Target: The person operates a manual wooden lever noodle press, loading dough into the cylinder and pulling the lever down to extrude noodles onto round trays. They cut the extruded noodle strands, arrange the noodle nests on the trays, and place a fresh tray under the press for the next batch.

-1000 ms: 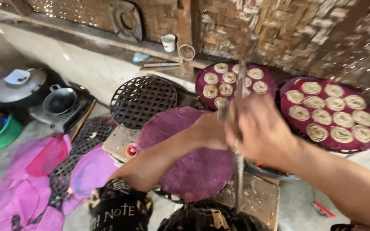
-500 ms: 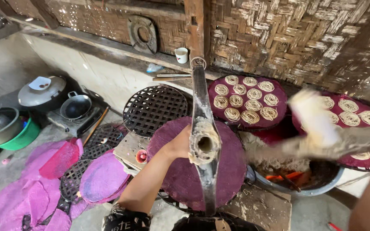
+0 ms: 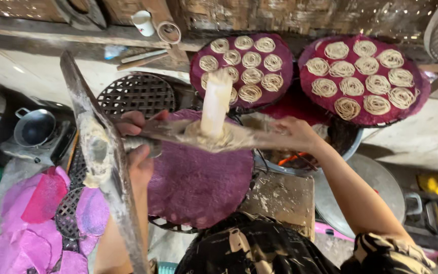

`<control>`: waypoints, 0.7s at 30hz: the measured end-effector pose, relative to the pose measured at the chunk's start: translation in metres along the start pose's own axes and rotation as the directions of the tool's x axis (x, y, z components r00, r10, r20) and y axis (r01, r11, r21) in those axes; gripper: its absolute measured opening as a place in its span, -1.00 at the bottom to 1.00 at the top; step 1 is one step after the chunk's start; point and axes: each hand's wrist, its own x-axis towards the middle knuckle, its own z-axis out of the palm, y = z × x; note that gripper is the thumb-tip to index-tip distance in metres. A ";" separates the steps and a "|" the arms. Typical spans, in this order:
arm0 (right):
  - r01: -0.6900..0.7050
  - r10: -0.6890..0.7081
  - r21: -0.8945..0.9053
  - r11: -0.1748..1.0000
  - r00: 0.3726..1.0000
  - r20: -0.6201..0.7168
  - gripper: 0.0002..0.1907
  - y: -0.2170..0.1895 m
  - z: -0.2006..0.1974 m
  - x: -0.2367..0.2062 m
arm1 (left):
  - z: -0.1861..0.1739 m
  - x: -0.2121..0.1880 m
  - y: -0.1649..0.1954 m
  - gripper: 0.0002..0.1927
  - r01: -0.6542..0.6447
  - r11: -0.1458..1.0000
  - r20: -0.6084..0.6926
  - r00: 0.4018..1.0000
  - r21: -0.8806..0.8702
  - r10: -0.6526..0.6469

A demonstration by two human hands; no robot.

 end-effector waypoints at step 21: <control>0.154 -0.101 -0.787 0.598 0.988 0.116 -0.73 0.130 0.049 0.057 | 0.021 -0.014 -0.030 -0.72 0.281 0.931 0.054 0.952 0.231 -0.300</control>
